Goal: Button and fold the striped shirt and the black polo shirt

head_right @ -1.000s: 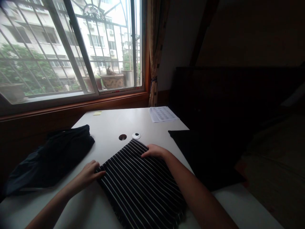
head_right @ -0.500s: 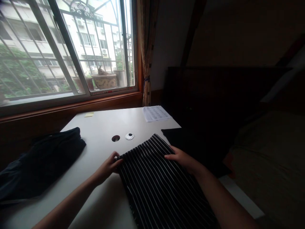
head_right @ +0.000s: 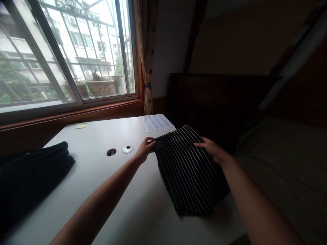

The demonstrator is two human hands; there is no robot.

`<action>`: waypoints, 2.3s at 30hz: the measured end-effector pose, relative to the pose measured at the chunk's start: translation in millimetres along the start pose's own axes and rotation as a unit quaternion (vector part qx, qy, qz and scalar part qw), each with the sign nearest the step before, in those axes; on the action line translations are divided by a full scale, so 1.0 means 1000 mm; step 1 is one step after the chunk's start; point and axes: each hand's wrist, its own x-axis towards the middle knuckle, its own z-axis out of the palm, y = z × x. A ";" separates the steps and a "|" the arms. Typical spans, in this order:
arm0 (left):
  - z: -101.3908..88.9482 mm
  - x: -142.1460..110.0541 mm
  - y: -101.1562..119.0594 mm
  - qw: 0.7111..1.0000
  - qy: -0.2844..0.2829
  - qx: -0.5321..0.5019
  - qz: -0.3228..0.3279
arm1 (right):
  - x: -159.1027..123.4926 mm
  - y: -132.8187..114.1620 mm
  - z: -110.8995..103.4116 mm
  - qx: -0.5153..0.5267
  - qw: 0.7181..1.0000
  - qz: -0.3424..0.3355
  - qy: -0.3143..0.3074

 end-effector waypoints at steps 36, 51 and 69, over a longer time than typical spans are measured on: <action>0.090 -0.064 -0.068 0.980 -0.100 0.160 -0.058 | -0.011 0.059 -0.080 -0.110 0.990 0.056 0.063; 0.083 -0.077 -0.081 0.954 -0.228 0.077 -0.178 | -0.018 0.116 -0.106 -0.112 0.988 0.109 -0.002; 0.063 0.031 -0.080 0.989 -0.011 0.065 -0.132 | 0.068 0.094 -0.067 -0.121 0.984 0.119 -0.056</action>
